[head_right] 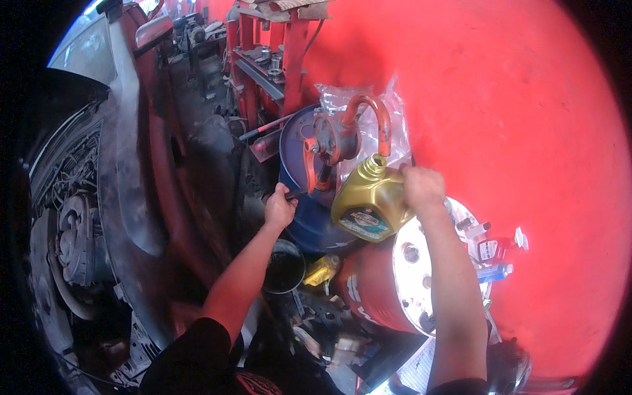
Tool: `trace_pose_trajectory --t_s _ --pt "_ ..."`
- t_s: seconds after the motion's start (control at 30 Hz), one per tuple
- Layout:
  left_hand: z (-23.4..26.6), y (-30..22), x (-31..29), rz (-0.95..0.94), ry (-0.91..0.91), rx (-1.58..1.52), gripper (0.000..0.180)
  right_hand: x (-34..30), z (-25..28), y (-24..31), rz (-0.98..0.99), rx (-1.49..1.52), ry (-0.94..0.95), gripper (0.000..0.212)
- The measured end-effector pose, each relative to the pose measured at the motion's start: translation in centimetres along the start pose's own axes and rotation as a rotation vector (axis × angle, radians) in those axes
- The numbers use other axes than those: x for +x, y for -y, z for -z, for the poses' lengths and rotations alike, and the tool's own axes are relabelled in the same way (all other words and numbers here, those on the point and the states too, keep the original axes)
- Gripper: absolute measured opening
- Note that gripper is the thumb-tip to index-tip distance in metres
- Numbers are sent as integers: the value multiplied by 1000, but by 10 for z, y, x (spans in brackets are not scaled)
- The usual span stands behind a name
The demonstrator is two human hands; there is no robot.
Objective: The person pours engine oil from a yellow container into a car's engine using a black funnel. They walk from a storage area to the vehicle, place the funnel in the engine bay, and pour the oil while another person assists by holding the hood.
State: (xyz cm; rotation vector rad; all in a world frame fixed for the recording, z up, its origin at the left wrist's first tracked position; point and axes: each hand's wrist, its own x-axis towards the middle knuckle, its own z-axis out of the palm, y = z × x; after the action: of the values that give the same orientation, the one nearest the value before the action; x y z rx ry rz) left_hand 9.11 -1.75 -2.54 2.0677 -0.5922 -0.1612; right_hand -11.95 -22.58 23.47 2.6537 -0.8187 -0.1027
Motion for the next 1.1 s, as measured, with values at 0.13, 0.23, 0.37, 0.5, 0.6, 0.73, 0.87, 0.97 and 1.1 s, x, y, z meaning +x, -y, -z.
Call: trace_pose_trajectory --t_s 0.13,0.23,0.37,0.5,0.6,0.73,0.87,0.97,1.1 --pt "5 -25 -33 -139 121 -114 35 -9 2 -5 -15 5 10 26" --pt "44 -79 -63 -142 242 -218 34 -7 2 -4 -14 20 7 24" --pt "67 -133 -69 -295 166 -460 29 -2 2 -5 -19 21 18 40" --pt "99 -191 -27 -508 -6 -359 31 -3 -9 -12 -26 53 12 52" --pt "123 -215 34 -557 -179 -341 32 -6 0 -6 -26 -3 32 24" --pt "138 -200 131 -473 -297 -343 35 -4 8 2 -12 -4 39 23" --pt "131 -169 178 -340 -272 -160 39 -6 4 -1 -26 -7 40 23" --pt "110 -131 205 -332 -219 28 41 -10 7 -5 -32 -18 46 23" --pt "70 -49 211 -224 4 545 44 -5 0 -5 -29 -16 29 25"
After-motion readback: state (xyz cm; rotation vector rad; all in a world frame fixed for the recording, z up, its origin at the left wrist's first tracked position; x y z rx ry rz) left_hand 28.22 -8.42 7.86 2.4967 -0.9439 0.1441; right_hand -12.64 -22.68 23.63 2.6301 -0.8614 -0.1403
